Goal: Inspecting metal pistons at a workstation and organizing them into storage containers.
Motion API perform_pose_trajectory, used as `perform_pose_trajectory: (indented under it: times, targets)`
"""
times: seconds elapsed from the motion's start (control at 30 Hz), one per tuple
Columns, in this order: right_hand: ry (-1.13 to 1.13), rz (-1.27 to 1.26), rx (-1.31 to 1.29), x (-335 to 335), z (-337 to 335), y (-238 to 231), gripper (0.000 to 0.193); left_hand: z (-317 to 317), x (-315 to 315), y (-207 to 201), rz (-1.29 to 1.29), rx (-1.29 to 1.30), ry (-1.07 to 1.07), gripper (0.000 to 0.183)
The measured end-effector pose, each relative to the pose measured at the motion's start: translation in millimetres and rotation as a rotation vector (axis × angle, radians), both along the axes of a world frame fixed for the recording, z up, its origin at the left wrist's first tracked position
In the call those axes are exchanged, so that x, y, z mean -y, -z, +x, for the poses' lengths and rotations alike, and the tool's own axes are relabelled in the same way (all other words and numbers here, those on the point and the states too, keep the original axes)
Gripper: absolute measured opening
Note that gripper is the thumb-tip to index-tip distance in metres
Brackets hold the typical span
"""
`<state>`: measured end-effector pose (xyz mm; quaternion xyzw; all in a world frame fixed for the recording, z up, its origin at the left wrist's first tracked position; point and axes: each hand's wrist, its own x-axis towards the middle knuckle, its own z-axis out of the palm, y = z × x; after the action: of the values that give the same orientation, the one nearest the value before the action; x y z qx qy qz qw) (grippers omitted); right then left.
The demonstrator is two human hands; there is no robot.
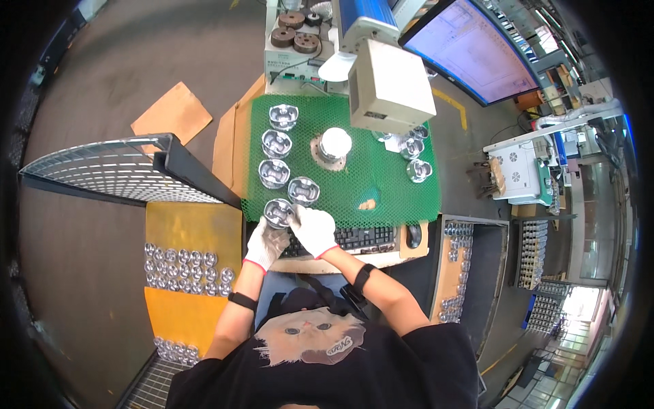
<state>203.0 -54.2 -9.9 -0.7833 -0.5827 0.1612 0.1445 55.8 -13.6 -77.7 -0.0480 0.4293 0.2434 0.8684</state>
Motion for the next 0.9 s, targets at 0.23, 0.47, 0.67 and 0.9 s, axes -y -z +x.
perform_pose_trajectory:
  times: [0.23,0.47,0.67,0.9]
  targets:
    - [-0.132,0.028,0.331,-60,-13,-24,0.068,-29,-37,27,0.085,0.068,-0.043,0.071]
    - [0.023,-0.013,0.295,-84,-25,12,0.062,-28,-52,-2,0.598,-0.482,0.085,0.052]
    - [-0.014,-0.167,0.172,-85,-16,0,0.027,45,-123,-108,1.761,-1.014,0.535,0.034]
    - [-0.317,-0.105,-0.068,-44,15,-33,0.032,127,-224,-42,2.397,-1.281,0.952,0.021]
